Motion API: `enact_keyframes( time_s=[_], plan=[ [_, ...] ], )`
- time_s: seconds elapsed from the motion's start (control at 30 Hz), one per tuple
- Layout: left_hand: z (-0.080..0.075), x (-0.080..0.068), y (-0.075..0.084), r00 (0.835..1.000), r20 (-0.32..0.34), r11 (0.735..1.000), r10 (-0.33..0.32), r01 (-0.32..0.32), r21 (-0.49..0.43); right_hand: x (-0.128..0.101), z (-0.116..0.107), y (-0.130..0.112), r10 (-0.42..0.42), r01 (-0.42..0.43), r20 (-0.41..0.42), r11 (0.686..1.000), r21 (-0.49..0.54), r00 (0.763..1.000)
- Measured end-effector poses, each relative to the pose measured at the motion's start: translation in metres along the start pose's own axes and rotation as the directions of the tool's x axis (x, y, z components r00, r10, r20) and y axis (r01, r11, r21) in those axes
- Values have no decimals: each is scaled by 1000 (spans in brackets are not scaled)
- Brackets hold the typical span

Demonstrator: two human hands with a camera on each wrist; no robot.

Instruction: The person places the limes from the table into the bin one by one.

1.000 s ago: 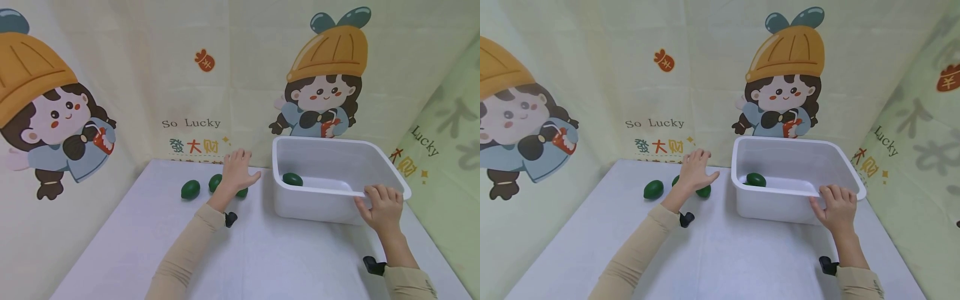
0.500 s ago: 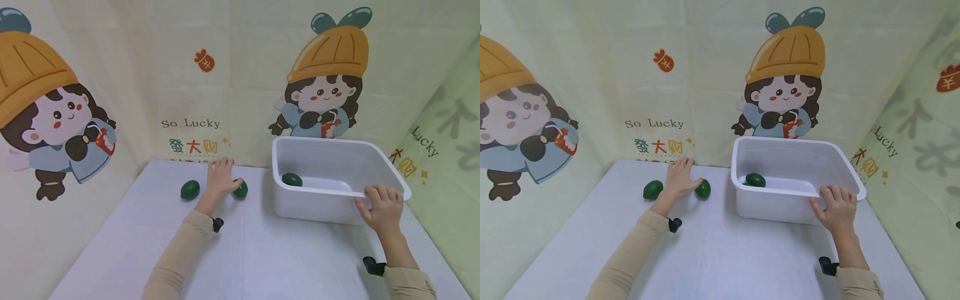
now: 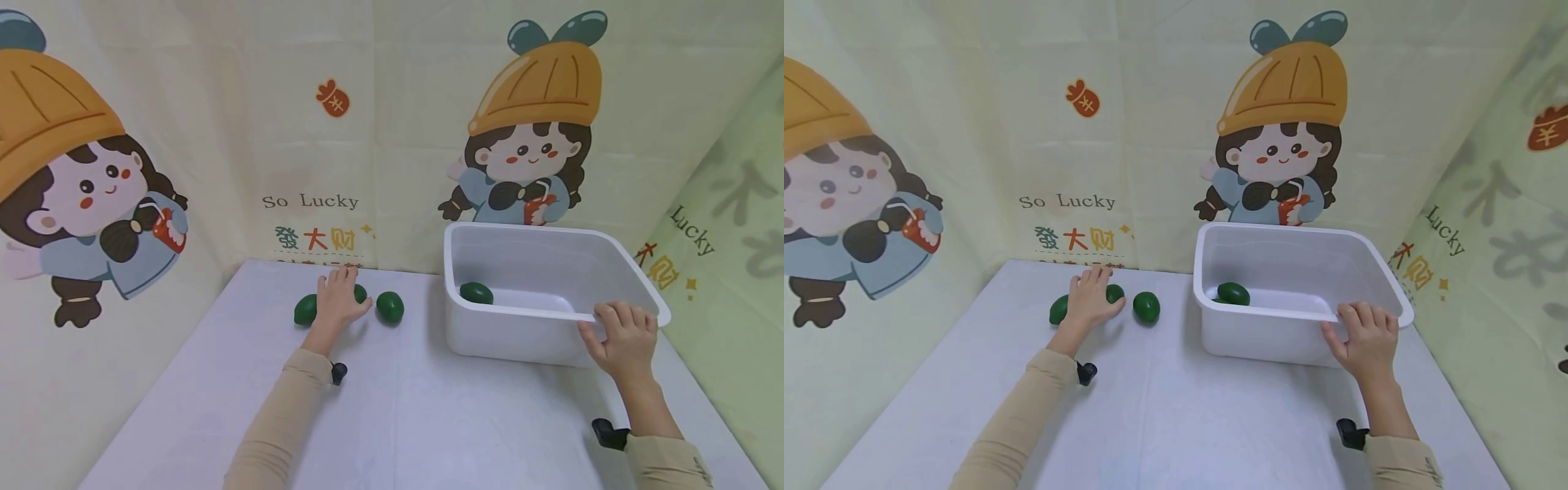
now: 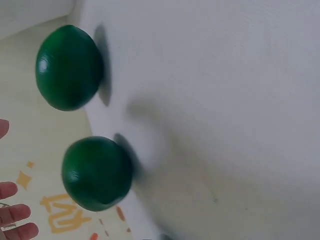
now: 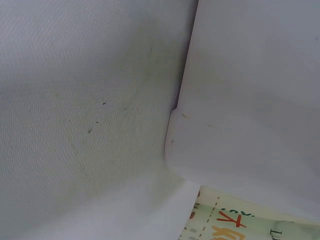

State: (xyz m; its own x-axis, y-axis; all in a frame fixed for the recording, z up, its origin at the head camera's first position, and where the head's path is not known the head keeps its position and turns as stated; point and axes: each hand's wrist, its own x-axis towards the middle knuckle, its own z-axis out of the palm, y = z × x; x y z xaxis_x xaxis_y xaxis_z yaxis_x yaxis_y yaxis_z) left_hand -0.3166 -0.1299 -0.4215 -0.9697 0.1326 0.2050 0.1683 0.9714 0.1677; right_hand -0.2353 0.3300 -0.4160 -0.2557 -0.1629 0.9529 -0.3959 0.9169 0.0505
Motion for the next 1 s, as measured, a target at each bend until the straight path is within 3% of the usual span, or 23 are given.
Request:
enact_keyframes(
  time_s=[0.4, 1.0],
  plan=[
    [14, 0, -17, 994, 82, 997, -69, 65, 46, 1, -1, -1, -1, 1, -1, 1000, 5, 1000],
    [31, 0, -25, 986, 125, 992, -106, 97, 75, -2, -1, 1, -3, 3, 5, 1000, -3, 1000]
  ],
)
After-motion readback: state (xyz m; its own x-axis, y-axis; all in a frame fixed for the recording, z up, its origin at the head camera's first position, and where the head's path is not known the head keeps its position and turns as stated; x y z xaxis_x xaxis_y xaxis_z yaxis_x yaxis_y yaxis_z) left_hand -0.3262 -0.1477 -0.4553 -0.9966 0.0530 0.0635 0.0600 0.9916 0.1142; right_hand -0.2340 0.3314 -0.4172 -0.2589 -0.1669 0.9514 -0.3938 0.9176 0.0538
